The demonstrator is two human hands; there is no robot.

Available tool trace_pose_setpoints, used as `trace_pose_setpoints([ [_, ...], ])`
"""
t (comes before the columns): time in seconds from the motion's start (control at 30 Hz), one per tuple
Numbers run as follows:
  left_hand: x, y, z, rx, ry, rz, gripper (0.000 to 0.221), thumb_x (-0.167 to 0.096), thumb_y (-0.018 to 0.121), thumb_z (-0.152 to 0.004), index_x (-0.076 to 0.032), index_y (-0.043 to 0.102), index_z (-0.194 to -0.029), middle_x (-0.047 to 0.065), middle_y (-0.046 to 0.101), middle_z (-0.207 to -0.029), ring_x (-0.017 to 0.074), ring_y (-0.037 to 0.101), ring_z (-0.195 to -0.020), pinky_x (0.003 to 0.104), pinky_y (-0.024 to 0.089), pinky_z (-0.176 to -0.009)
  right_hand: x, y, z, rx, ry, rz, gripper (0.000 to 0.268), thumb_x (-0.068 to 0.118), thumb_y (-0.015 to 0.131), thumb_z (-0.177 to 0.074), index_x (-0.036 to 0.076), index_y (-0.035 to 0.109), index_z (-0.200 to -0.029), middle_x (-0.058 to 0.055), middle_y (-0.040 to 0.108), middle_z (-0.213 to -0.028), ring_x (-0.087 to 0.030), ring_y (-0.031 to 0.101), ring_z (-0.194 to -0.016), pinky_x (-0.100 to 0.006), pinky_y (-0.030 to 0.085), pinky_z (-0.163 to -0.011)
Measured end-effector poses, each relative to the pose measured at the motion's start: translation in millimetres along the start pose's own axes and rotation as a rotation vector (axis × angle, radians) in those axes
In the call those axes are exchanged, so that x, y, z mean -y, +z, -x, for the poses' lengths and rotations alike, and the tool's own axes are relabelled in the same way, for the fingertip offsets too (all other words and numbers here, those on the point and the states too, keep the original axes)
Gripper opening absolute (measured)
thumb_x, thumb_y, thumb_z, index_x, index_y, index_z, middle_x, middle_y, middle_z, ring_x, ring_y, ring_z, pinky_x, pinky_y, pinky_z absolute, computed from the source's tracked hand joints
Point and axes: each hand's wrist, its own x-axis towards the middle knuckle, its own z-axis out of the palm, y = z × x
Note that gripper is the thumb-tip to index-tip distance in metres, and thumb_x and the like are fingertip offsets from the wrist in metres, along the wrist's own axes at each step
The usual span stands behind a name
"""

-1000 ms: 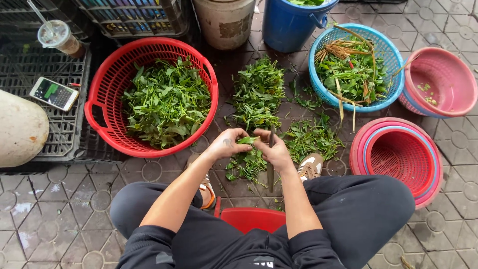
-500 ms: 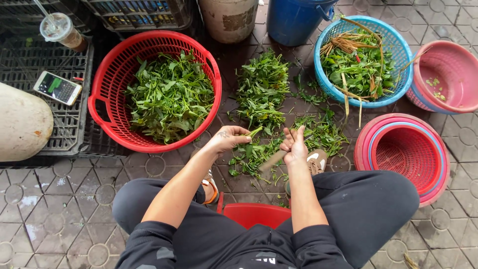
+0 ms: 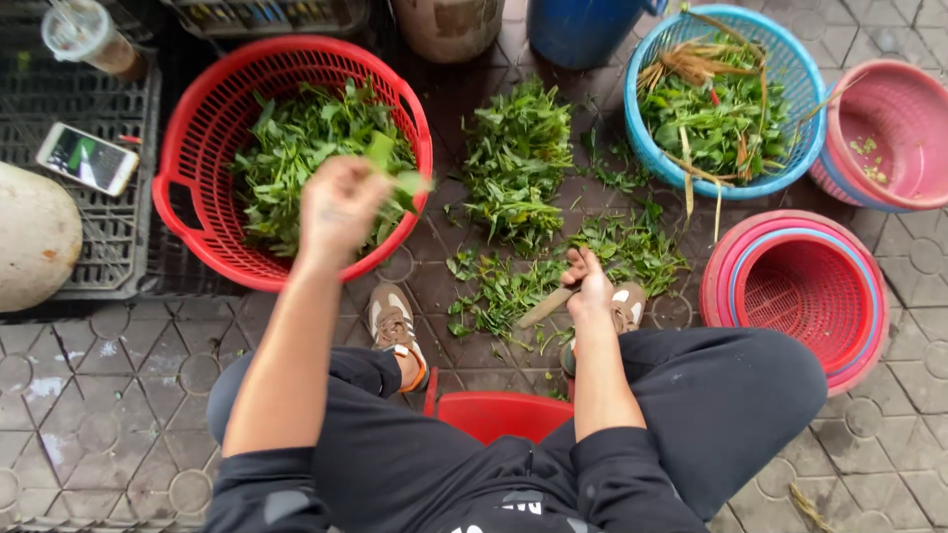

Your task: Sorting and cleaning leafy green vegetables into different baskets

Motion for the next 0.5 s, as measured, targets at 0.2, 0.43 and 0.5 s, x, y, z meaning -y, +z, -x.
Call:
trace_pose_setpoints([
  [0.2, 1.1, -76.0, -23.1, -0.32, 0.5, -0.565, 0.066, -0.016, 0.08, -0.104, 0.012, 0.042, -0.15, 0.033, 0.052, -0.145, 0.0443, 0.052, -0.13, 0.049, 0.042, -0.111, -60.4, -42.0, -46.7, -0.291, 0.189, -0.038, 0.005, 0.009, 0.063, -0.1, 0.007, 0.062, -0.105, -0.006, 0.065, -0.09, -0.004, 0.041, -0.049, -0.02, 0.035, -0.043],
  [0.43, -28.4, -42.1, 4.5, 0.034, 0.602, -0.72, 0.044, -0.027, 0.074, -0.097, 0.002, 0.07, -0.131, 0.019, 0.074, -0.126, 0.0349, 0.07, -0.113, 0.046, 0.053, -0.096, -75.8, 21.1, -73.1, -0.374, 0.105, 0.59, 0.013, 0.014, 0.064, -0.1, 0.016, 0.072, -0.11, -0.005, 0.072, -0.102, -0.012, 0.038, -0.047, -0.031, 0.037, -0.045],
  [0.5, -33.5, -38.8, 8.0, 0.122, 0.601, -0.716, 0.044, -0.028, 0.071, -0.097, 0.001, 0.068, -0.13, 0.019, 0.073, -0.124, 0.0362, 0.069, -0.109, 0.047, 0.053, -0.093, -52.9, 47.1, -85.1, -0.404, 0.073, 0.649, 0.022, 0.012, 0.059, -0.102, 0.018, 0.068, -0.122, -0.003, 0.069, -0.116, -0.01, 0.043, -0.053, -0.027, 0.04, -0.047],
])
